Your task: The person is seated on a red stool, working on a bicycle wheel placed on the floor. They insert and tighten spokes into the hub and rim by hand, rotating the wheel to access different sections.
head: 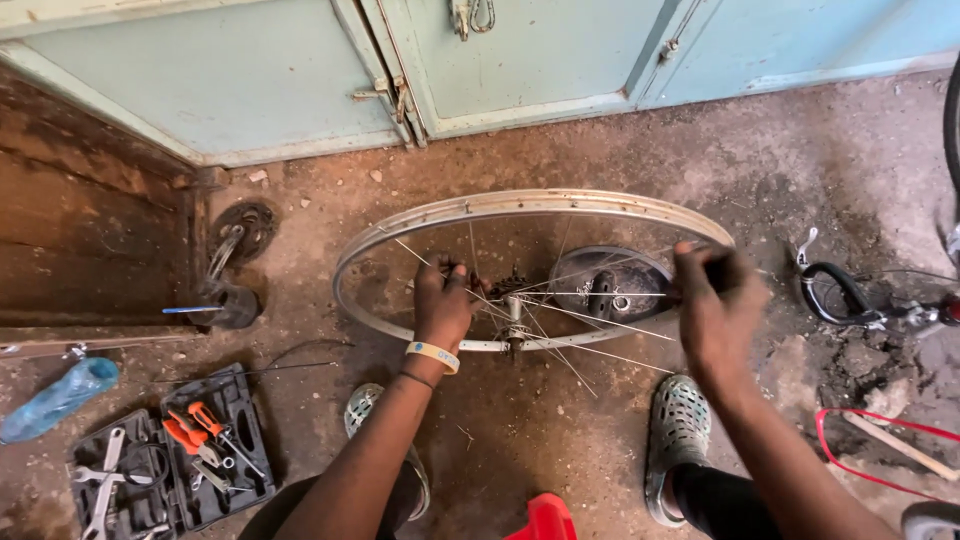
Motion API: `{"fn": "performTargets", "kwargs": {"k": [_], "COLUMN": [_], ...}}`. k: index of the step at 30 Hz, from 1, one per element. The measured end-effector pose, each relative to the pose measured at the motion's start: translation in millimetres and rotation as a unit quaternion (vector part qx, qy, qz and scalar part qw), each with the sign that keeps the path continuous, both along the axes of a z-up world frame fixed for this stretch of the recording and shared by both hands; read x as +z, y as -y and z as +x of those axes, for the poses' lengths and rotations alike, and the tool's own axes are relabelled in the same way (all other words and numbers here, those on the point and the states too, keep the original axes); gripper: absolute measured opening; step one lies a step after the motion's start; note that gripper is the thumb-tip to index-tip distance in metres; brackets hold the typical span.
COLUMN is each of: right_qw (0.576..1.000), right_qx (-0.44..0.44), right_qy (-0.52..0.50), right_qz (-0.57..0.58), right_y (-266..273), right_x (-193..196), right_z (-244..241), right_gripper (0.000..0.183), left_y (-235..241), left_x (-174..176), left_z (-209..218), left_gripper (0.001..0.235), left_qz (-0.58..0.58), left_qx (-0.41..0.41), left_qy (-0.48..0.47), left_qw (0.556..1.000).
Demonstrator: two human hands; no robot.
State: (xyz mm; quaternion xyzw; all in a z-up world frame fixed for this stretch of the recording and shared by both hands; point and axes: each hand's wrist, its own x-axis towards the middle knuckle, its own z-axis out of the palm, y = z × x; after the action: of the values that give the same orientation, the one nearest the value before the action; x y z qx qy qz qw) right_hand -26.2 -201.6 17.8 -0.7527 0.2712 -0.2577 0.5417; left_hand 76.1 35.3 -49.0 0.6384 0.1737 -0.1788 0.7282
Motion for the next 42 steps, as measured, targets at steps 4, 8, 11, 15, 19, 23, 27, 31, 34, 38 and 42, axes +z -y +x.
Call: {"fn": "performTargets", "kwargs": {"k": [4, 8, 11, 15, 19, 23, 27, 31, 34, 38, 42], "right_qw": [0.925, 0.839, 0.813, 0.819, 0.846, 0.873, 0.892, 0.848, 0.831, 0.918, 0.795], "right_qx": [-0.032, -0.025, 0.052, 0.167, 0.173, 0.231, 0.275, 0.279, 0.249, 0.269, 0.169], "right_qy": [-0.179, -0.113, -0.051, -0.088, -0.261, -0.345, -0.226, -0.204, -0.199, -0.153, -0.063], "right_qz": [0.334, 0.532, 0.577, 0.542, 0.431, 0.256, 0.278, 0.402, 0.456, 0.249, -0.579], "right_y": [-13.3, -25.7, -32.0, -23.0, -11.9, -14.5, -40.3, -22.8, -4.1, 16.8, 25.1], "right_x": [-2.8, -2.1, -13.4, -39.2, -13.6, 9.4, 44.1, -16.3, -70.3, -137.7, -230.0], "right_z": [18.9, 37.3, 36.5, 29.6, 39.2, 51.8, 57.5, 60.1, 53.1, 35.6, 24.7], "right_gripper": [0.044, 0.064, 0.06, 0.066, 0.057, 0.063, 0.057, 0.067, 0.062, 0.057, 0.027], "left_y": [0.1, 5.7, 5.7, 5.1, 0.3, 2.5, 6.2, 9.1, 10.6, 10.6, 8.6], "left_x": [10.6, 20.6, 11.7, 7.6, 18.0, 19.7, 6.6, 38.1, 33.5, 26.1, 31.1], "left_z": [-5.0, -8.1, -10.9, -10.3, -11.0, -10.1, -11.6, -18.3, -20.4, -18.4, -18.8], "left_gripper": [0.009, 0.008, 0.007, 0.007, 0.01, 0.011, 0.011, 0.012, 0.013, 0.012, 0.011], "left_qz": [0.025, 0.064, 0.071, 0.03, 0.04, 0.087, 0.111, 0.112, 0.08, 0.096, 0.085], "left_qx": [-0.014, -0.038, -0.038, -0.023, -0.035, -0.088, -0.108, -0.117, -0.111, -0.12, -0.112], "left_qy": [-0.004, 0.0, -0.002, -0.025, -0.039, -0.021, 0.003, 0.002, -0.011, 0.006, 0.005], "left_qw": [1.0, 0.997, 0.997, 0.999, 0.998, 0.992, 0.988, 0.987, 0.991, 0.988, 0.99]}}
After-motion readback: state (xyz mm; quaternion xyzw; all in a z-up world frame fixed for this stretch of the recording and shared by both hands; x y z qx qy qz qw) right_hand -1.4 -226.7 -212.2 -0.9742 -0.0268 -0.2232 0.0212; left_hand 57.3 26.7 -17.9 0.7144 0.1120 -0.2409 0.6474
